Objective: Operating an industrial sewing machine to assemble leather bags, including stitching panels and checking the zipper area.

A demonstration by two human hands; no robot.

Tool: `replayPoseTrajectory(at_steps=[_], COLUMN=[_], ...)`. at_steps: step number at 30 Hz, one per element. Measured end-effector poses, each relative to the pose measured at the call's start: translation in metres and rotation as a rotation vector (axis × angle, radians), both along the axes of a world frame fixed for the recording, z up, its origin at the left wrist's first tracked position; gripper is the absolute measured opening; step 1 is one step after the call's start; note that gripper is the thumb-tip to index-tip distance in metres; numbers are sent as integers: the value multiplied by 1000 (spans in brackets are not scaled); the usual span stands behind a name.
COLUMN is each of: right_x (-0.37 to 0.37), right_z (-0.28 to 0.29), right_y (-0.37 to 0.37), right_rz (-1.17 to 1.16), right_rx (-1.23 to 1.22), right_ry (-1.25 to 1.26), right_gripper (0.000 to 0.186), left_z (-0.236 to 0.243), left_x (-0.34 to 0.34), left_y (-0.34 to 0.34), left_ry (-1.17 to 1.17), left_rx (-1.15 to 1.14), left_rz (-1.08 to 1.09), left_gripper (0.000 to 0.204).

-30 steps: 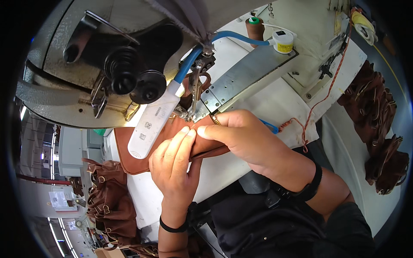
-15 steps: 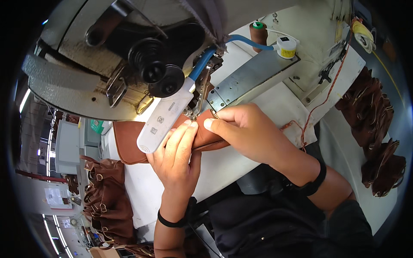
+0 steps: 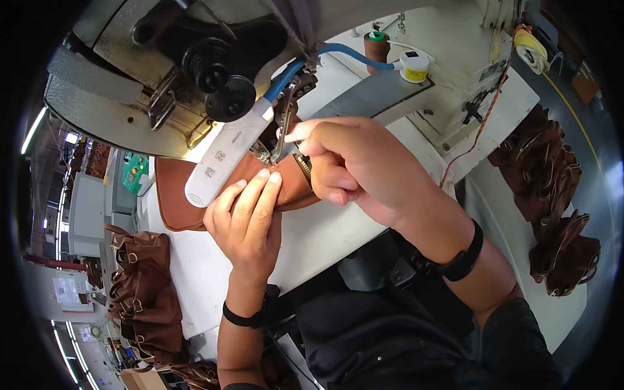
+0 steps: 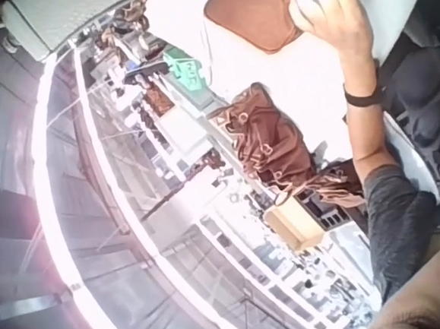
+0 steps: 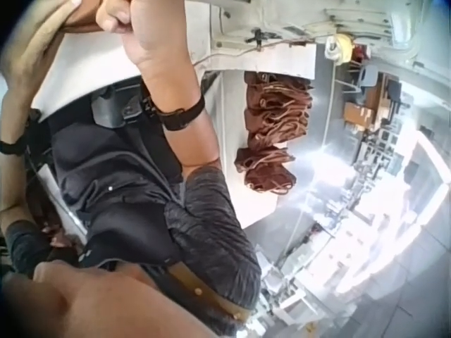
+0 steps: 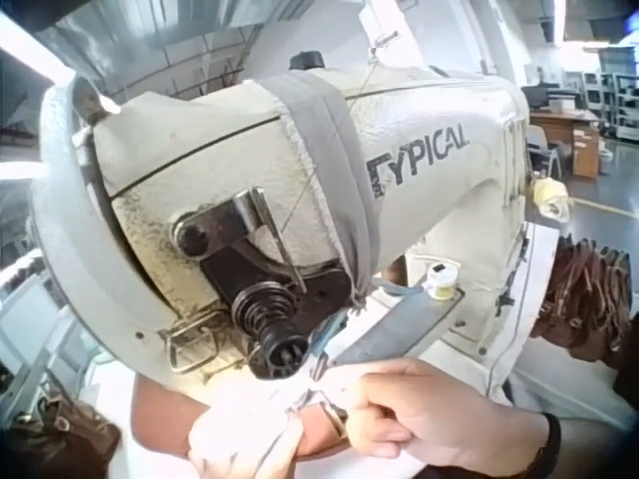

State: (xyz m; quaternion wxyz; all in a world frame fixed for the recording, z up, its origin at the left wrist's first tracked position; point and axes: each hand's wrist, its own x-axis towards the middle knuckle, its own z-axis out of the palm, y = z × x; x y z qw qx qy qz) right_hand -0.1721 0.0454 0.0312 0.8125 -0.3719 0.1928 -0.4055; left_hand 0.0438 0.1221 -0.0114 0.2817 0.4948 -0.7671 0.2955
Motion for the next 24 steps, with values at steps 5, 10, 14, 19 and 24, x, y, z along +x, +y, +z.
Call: replayPoseTrajectory(at_steps=[5, 10, 14, 19, 24], right_x=[7, 9, 13, 26, 23], right_z=[-2, 6, 4, -42, -40], right_y=[-3, 0, 7, 13, 13], right_rz=[-112, -38, -4, -778, -780], right_rx=[-109, -65, -212, -1318, -1494], right_ry=[150, 140, 154, 789, 991], right_gripper=[21, 31, 22, 27, 33], left_z=[-1, -1, -1, -3, -7], left_x=[-4, 4, 4, -16, -14], left_y=[-1, -4, 5, 9, 8], left_ry=[17, -11, 4, 72, 66], left_rx=[-12, -24, 23, 63, 31], left_rz=[1, -33, -35, 52, 57], left_gripper=[46, 33, 52, 50, 48])
